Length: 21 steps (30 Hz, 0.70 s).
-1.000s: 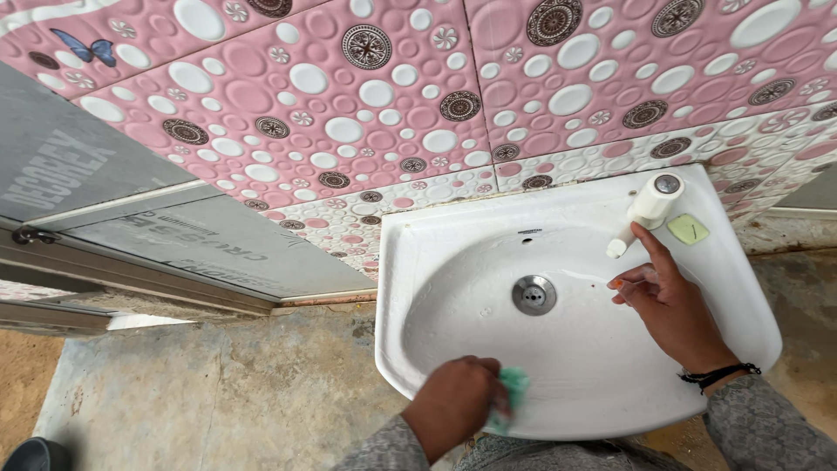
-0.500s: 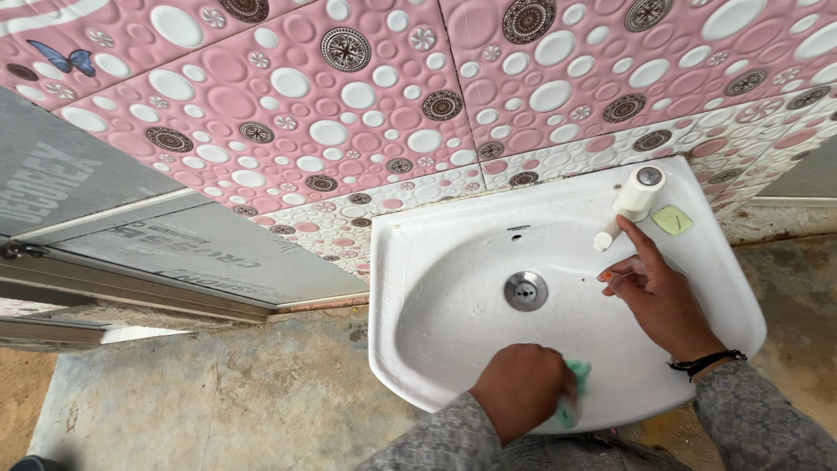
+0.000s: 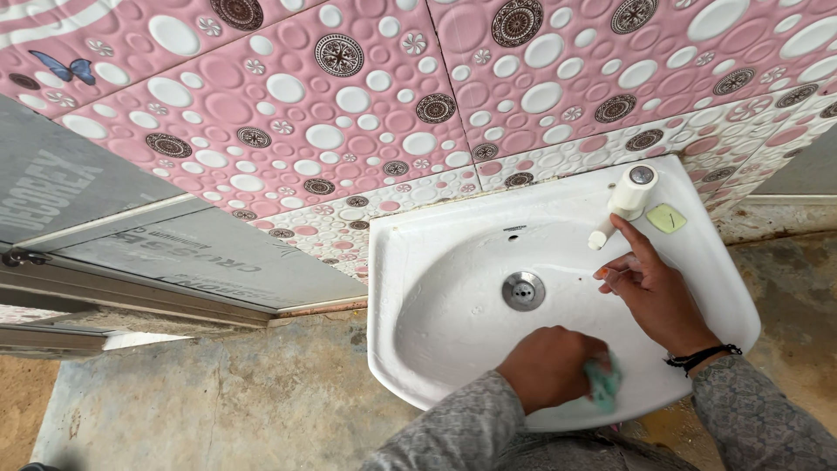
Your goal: The person scrubs the interior of a white wall-mounted sink using a green sponge and a bar of soap. They repeatedly rub the basin and rim, then rinse the sponge under running water from the faucet before continuing to scrub.
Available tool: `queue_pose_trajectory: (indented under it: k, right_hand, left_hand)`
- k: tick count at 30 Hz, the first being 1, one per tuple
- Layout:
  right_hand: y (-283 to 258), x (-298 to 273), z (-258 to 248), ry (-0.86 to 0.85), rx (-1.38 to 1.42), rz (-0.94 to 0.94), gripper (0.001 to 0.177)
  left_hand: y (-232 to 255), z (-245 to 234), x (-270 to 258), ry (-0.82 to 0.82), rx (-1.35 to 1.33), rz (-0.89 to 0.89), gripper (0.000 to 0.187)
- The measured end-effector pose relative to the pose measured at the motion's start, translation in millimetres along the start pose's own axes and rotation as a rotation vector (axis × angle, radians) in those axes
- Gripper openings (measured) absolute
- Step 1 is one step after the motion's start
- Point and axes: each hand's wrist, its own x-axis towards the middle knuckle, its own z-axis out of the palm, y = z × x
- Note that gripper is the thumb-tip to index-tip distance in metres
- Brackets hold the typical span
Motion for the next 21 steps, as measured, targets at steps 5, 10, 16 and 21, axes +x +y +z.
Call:
queue_pose_trajectory:
  k: [5,10,16,21]
  right_hand:
    - [-2.0,-1.6,-2.4,0.000,0.026,-0.044,0.077]
    - [-7.3,-6.8,-4.0,0.046,-0.001,-0.018,0.068]
    - [-6.7,-8.1,-2.4,0.084,0.043,-0.010,0.060]
    - [-2.7,-9.6,-8.4,0.111,0.025,-0.024,0.050]
  left_hand:
    - [-22.0,-0.8,-15.5,-0.092,0.110,-0.058,0.037]
    - [-46.4,-45.6,-56.9,-0.299,0.320,-0.301,0.014]
    - [11.3,-6.8,2.2,-0.206,0.325,-0.133,0.015]
    - [30.6,5.1,56.2,0.022,0.112,0.100,0.025]
